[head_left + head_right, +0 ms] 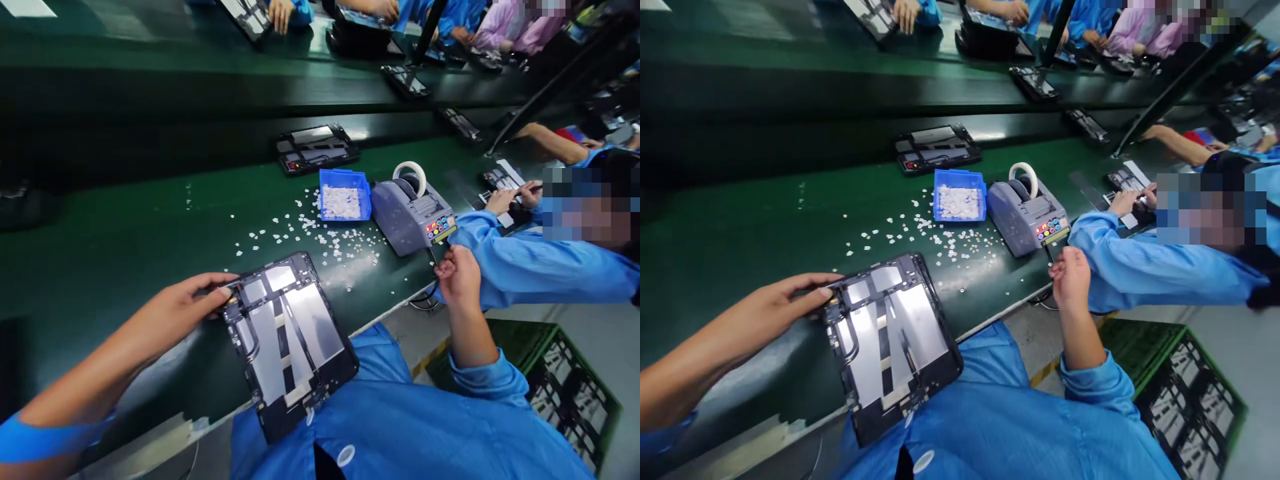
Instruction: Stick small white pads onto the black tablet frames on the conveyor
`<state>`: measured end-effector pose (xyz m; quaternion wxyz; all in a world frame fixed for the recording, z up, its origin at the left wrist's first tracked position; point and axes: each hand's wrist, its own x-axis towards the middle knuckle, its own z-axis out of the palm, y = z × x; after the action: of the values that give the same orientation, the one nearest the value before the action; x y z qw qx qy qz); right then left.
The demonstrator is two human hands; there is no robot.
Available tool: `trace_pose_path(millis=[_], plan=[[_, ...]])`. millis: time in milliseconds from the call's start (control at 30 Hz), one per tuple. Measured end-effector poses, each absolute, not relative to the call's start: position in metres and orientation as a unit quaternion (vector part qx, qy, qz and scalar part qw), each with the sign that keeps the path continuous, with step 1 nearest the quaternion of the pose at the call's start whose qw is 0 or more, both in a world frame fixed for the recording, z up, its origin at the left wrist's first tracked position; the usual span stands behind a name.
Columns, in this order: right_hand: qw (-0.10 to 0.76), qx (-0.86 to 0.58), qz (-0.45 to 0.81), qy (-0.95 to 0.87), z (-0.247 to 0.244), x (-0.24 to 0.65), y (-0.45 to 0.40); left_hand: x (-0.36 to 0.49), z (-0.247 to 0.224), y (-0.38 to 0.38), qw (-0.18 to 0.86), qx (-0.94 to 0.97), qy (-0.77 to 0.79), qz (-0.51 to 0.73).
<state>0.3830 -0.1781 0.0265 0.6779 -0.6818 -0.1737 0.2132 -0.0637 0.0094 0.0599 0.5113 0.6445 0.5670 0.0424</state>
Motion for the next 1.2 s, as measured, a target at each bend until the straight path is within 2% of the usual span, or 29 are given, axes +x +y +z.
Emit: trace_pose_path(millis=[67, 133, 267, 433, 567, 700, 867, 1000, 1100, 1200], plan=[[0.676, -0.663, 0.305, -0.102, 0.022, 0.411, -0.178, -0.059, 0.066, 0.011, 0.486, 0.659, 0.573, 0.033], [0.656, -0.656, 0.362, -0.089, 0.018, 0.424, -0.169, -0.056, 0.075, 0.012, 0.413, 0.690, 0.592, 0.040], [0.654, -0.650, 0.371, -0.113, 0.015, 0.422, -0.153, -0.060, 0.093, 0.002, 0.292, 0.722, 0.622, 0.081], [0.640, -0.666, 0.355, -0.143, 0.016, 0.388, -0.171, -0.070, 0.098, -0.025, 0.291, 0.706, 0.630, 0.144], [0.603, -0.669, 0.378, -0.216, 0.022, 0.329, -0.177, -0.044, 0.095, -0.050, 0.331, 0.755, 0.531, 0.194], [0.509, -0.634, 0.439, -0.381, 0.037, 0.260, -0.151, -0.001, 0.087, -0.070, 0.449, 0.749, 0.433, 0.224], [0.455, -0.562, 0.486, -0.491, 0.050, 0.198, -0.122, 0.018, 0.078, -0.077, 0.572, 0.643, 0.435, 0.265], [0.412, -0.525, 0.450, -0.594, 0.047, 0.184, -0.108, -0.008, 0.073, -0.076, 0.561, 0.607, 0.469, 0.310], [0.368, -0.500, 0.330, -0.711, 0.038, 0.190, -0.092, -0.041, 0.074, -0.072, 0.496, 0.608, 0.526, 0.328], [0.319, -0.464, 0.193, -0.804, 0.029, 0.195, -0.070, -0.067, 0.077, -0.065, 0.431, 0.659, 0.558, 0.263]])
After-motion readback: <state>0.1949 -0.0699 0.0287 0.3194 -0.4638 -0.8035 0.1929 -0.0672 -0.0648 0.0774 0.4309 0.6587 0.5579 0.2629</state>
